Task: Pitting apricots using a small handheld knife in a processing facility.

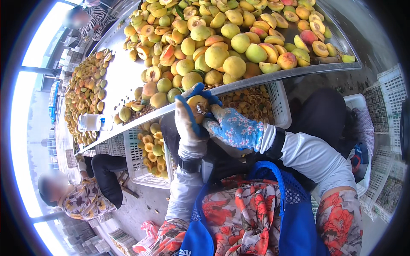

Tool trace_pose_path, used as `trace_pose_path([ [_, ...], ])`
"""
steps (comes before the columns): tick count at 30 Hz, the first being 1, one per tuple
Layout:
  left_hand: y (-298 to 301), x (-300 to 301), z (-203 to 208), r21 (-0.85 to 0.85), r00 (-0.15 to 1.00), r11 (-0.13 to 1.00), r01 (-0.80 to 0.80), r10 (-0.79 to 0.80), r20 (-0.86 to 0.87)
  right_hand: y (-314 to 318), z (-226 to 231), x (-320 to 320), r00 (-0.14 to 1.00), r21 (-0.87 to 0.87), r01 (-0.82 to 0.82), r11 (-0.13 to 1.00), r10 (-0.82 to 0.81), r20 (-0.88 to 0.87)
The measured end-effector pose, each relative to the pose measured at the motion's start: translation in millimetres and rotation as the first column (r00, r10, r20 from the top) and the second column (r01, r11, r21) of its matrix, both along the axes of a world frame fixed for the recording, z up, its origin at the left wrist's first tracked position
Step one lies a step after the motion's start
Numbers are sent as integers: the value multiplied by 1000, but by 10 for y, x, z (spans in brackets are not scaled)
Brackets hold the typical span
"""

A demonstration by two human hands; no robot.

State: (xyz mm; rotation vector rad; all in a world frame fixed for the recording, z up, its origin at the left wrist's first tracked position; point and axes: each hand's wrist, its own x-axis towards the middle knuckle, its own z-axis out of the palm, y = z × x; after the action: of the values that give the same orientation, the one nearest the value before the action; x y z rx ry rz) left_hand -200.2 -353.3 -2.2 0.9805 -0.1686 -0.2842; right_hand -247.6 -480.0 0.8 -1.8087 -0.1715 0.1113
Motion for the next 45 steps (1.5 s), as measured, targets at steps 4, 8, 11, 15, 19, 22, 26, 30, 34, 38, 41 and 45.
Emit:
trace_pose_path([
  [4, 1, 34, -46, -2, 989, 1000, -12, 11, -150, 3, -31, 10, 994, -158, -91, 983, 79, -80],
  [8, -60, -26, 30, 89, 989, 995, -43, 55, -139, 75, -222, -27, 985, -9, 67, 998, -65, 160],
  [11, -35, -41, 89, 179, 987, 982, -66, 91, -133, 62, -137, -55, 991, -73, 50, 996, -40, 125],
  [15, -110, -63, 136, 316, 991, 942, -115, 132, -33, 49, -212, -25, 999, -106, -1, 994, 6, 45],
  [19, -59, -31, -32, 228, 994, 973, -43, 66, -91, 43, -386, -12, 953, 52, 66, 996, -79, 294],
  [22, 6, -5, -149, 155, 995, 988, -15, 30, -96, -61, -67, -2, 809, 526, -37, 849, 335, -484],
  [26, 30, 9, -200, 35, 994, 998, 44, -40, -105, -93, 60, -42, 618, 718, 86, 691, 528, -583],
  [30, -141, -16, -129, -113, 959, 993, 38, -68, -275, -135, -27, -3, 596, 773, 119, 623, 578, -558],
  [34, -106, 76, -147, -258, 919, 966, -4, -98, -381, -207, 49, -47, 655, 831, 142, 538, 579, -486],
  [38, -42, 116, -88, -53, 981, 993, -105, 94, -167, -434, -47, -77, 729, 884, 1, 468, 605, -321],
  [41, 188, 105, 69, -180, 988, 983, -47, 19, -155, -589, -347, -38, 870, 408, -271, 872, 403, -284],
  [45, 999, 27, 99, 385, 888, 827, -410, 267, 373, -711, -680, -112, 974, -617, -168, 768, 32, -225],
])
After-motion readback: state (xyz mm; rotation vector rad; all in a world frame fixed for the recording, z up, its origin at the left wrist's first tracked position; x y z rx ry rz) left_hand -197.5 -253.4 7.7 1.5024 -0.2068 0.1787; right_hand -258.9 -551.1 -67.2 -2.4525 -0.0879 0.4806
